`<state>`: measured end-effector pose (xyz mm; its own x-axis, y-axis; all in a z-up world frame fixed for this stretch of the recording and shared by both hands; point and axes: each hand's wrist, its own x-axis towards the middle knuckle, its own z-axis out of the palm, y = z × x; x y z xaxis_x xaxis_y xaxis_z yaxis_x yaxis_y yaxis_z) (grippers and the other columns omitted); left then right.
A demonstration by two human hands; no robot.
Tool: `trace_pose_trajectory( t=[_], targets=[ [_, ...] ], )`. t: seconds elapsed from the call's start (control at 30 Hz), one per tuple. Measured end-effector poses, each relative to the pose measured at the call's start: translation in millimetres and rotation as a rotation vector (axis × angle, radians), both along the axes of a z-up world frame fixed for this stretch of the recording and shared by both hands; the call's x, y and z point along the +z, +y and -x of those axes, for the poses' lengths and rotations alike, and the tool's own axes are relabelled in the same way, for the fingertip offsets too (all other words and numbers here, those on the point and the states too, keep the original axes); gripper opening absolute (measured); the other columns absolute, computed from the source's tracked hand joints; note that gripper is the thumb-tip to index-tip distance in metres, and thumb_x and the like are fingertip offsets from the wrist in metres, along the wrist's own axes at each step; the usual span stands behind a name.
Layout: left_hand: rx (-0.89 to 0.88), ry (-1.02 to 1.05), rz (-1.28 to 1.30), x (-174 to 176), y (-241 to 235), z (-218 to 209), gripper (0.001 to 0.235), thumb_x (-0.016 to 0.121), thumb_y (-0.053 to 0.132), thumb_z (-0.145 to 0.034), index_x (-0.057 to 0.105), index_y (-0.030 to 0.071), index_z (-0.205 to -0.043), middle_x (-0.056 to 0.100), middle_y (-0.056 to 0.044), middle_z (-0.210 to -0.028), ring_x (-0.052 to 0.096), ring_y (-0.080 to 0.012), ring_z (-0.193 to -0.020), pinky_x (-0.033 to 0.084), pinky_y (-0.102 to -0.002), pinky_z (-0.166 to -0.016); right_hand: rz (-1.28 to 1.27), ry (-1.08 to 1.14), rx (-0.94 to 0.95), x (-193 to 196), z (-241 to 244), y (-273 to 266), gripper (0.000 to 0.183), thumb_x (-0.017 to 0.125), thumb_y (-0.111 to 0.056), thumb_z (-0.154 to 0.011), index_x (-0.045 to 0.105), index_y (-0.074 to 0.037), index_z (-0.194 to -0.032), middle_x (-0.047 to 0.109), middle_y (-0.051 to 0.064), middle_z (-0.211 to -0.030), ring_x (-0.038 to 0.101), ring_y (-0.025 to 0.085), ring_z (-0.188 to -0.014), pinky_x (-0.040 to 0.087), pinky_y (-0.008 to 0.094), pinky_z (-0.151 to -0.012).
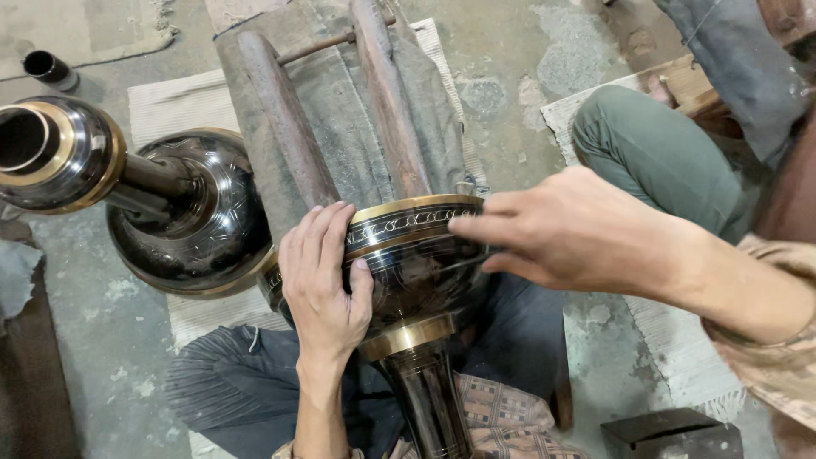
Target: The person sits on the floor and uses a chisel and wooden mallet to engrave a decorative pattern onto the rim of a dark metal vessel. They then switch to a fine metal tool to refine the engraved lines.
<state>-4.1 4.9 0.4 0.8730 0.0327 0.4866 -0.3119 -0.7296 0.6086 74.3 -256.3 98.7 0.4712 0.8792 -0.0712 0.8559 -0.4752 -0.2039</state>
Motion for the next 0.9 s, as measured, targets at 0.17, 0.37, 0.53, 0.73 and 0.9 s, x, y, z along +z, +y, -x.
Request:
trace_pose_trajectory(
  t=[0.17,0.37,0.53,0.73,0.9],
  targets=[
    [-0.004,-0.003,0.020,-1,1,0,0.052,0.063,0.007,-0.082,0.060,0.004,-0.134,0.063,-0.015,-0.136,0.055,-0.0378,-0.133,0.040,-0.049,-0.115,-0.675,0.499,-0.623,-93,16,-44,0.061,0.096,-0.024,-0.068,0.075,-0.004,-0.122,0.047,-0.002,-0.070,0.038,0.005,-0.063,0.033,0.020,-0.055],
    [0.011,-0.011,0.021,-3,1,3,0.050,0.063,0.006,-0.082,0.060,0.004,-0.133,0.063,-0.014,-0.136,0.055,-0.0380,-0.133,0.041,-0.049,-0.115,-1.087,0.886,-0.980,-253,26,-62,0.031,0.080,-0.022,-0.086,0.063,-0.008,-0.108,0.060,-0.007,-0.078,0.053,0.003,-0.066,0.044,0.019,-0.060],
    [0.060,0.028,0.035,-16,5,10,0.053,0.058,0.013,-0.086,0.058,0.003,-0.138,0.057,-0.016,-0.148,0.049,-0.0396,-0.143,0.035,-0.052,-0.123,-1.030,0.716,-0.871,-265,16,-67,0.036,0.082,-0.024,-0.088,0.055,-0.009,-0.104,0.049,-0.010,-0.083,0.045,0.001,-0.074,0.040,0.019,-0.065],
    [0.245,0.037,0.180,-44,5,31,0.072,0.050,0.034,-0.093,0.041,-0.001,-0.155,0.037,-0.022,-0.167,0.030,-0.0435,-0.159,0.021,-0.055,-0.132,-0.789,0.461,-0.874,-176,15,-30,0.045,0.090,-0.031,-0.078,0.058,-0.009,-0.099,0.043,-0.005,-0.071,0.038,0.006,-0.065,0.034,0.023,-0.058],
    [0.289,0.057,0.221,-48,-2,45,0.081,0.051,0.040,-0.092,0.035,-0.002,-0.160,0.031,-0.025,-0.171,0.023,-0.0457,-0.162,0.016,-0.058,-0.133,-0.621,0.214,-0.802,-99,24,18,0.052,0.092,-0.034,-0.073,0.066,-0.004,-0.106,0.062,0.003,-0.070,0.054,0.014,-0.054,0.044,0.027,-0.055]
  ],
)
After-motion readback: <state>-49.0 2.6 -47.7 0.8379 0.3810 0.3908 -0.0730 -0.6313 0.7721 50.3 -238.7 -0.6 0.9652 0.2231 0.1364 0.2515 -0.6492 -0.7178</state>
